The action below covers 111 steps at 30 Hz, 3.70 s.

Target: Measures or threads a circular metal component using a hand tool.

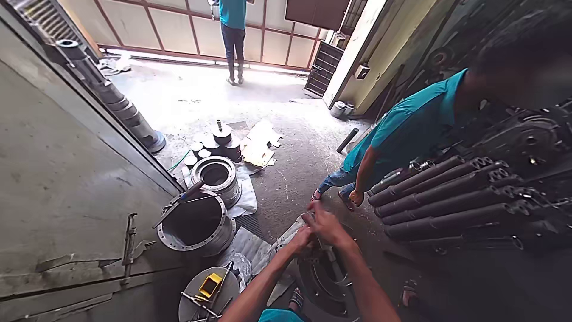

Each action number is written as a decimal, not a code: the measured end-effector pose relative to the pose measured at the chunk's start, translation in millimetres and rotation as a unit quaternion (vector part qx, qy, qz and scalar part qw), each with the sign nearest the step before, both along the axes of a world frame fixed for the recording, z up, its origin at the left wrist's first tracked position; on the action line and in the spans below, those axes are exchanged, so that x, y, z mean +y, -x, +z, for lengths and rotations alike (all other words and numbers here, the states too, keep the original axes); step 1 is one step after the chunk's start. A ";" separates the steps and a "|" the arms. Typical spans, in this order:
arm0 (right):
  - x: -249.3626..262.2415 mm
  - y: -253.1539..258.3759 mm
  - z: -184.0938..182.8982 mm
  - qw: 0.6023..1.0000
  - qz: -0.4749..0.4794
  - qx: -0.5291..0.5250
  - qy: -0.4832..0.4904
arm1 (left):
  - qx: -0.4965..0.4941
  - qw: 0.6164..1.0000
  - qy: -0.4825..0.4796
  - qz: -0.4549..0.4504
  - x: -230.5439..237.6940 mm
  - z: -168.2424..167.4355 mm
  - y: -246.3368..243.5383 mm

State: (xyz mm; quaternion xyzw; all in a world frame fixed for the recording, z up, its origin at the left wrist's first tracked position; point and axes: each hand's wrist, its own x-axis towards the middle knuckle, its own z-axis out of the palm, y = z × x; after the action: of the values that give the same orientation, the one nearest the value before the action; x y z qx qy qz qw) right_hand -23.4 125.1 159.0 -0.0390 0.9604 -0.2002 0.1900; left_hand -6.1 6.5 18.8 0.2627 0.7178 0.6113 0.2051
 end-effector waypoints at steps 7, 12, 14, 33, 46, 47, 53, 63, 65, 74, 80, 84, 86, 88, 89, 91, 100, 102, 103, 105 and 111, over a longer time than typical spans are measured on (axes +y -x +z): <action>15.1 -51.7 29.2 0.969 0.040 -0.152 -0.191 | 0.066 0.998 -0.005 -0.008 2.9 -7.2 7.5; 6.7 -1.4 -7.5 0.998 -0.055 0.031 -0.018 | 0.056 0.998 -0.015 -0.019 -2.7 -1.4 0.9; -23.0 -12.6 -9.8 0.997 0.071 0.026 0.013 | 0.002 0.998 0.066 -0.013 -18.3 7.7 -14.7; 48.0 -18.5 24.7 0.985 0.005 -0.070 -0.159 | 0.023 0.998 0.048 -0.019 3.3 -12.1 6.1; 38.8 -24.7 17.9 0.982 -0.076 -0.046 -0.166 | -0.039 0.999 0.029 -0.018 0.7 6.5 -0.2; 32.5 -12.3 10.0 0.990 -0.078 -0.004 -0.121 | -0.044 0.999 0.000 -0.011 4.2 3.0 2.9; -5.9 -33.4 5.3 0.979 0.196 -0.045 0.040 | -0.138 0.985 0.096 0.030 -17.6 48.1 -20.9; -12.6 -3.9 23.8 0.981 -0.128 -0.020 -0.144 | -0.030 0.998 0.055 0.015 1.4 7.1 -2.1; -31.2 -12.8 3.7 0.991 -0.098 0.058 -0.076 | -0.011 0.982 0.188 -0.008 -7.7 19.6 -10.2; 1.2 -45.0 -16.8 0.966 0.220 0.131 -0.022 | -0.111 0.956 0.270 0.040 0.1 90.0 -35.9; -6.0 -37.2 -26.2 0.966 0.187 0.163 -0.078 | -0.023 0.982 0.168 0.081 -1.5 67.4 -47.3; -15.9 -41.9 -60.5 0.926 0.209 0.311 -0.036 | -0.228 0.955 0.189 0.031 -17.6 113.2 -39.4; -7.4 -59.1 -60.6 0.911 0.246 0.329 -0.013 | -0.083 0.997 -0.001 -0.007 -25.3 25.4 -22.0; 16.5 -89.2 -46.8 0.920 0.275 0.278 0.031 | -0.043 0.996 -0.070 0.020 -0.9 3.3 0.1; 34.6 -104.5 -39.3 0.933 0.275 0.230 0.037 | 0.038 0.998 -0.057 0.015 6.0 -5.6 5.7; 69.5 -117.9 -19.8 0.966 0.222 0.136 -0.006 | 0.116 0.993 0.014 -0.007 5.9 -5.7 7.2; -19.7 7.1 -16.3 0.996 -0.034 0.081 -0.029 | 0.031 0.991 0.133 -0.012 -8.3 40.3 -9.2; -25.2 -15.8 -24.2 0.992 0.045 0.104 -0.054 | -0.114 0.960 0.256 -0.026 -9.7 96.2 -15.8; -12.7 -26.4 -30.0 0.987 0.071 0.134 -0.047 | -0.085 0.974 0.208 -0.015 -10.3 77.9 -11.8; 19.0 -43.2 -33.5 0.986 0.090 0.142 -0.019 | 0.051 0.996 0.071 -0.006 -0.8 15.6 1.2; 18.9 -45.2 -31.3 0.999 -0.015 0.050 0.015 | 0.088 0.996 0.005 -0.014 0.8 -5.5 8.2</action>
State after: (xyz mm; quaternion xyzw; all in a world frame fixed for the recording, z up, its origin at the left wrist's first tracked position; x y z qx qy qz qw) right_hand 21.8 143.9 127.8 -0.0372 0.9661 -0.2148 0.1383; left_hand -14.3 7.3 13.3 0.3249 0.7324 0.5790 0.1510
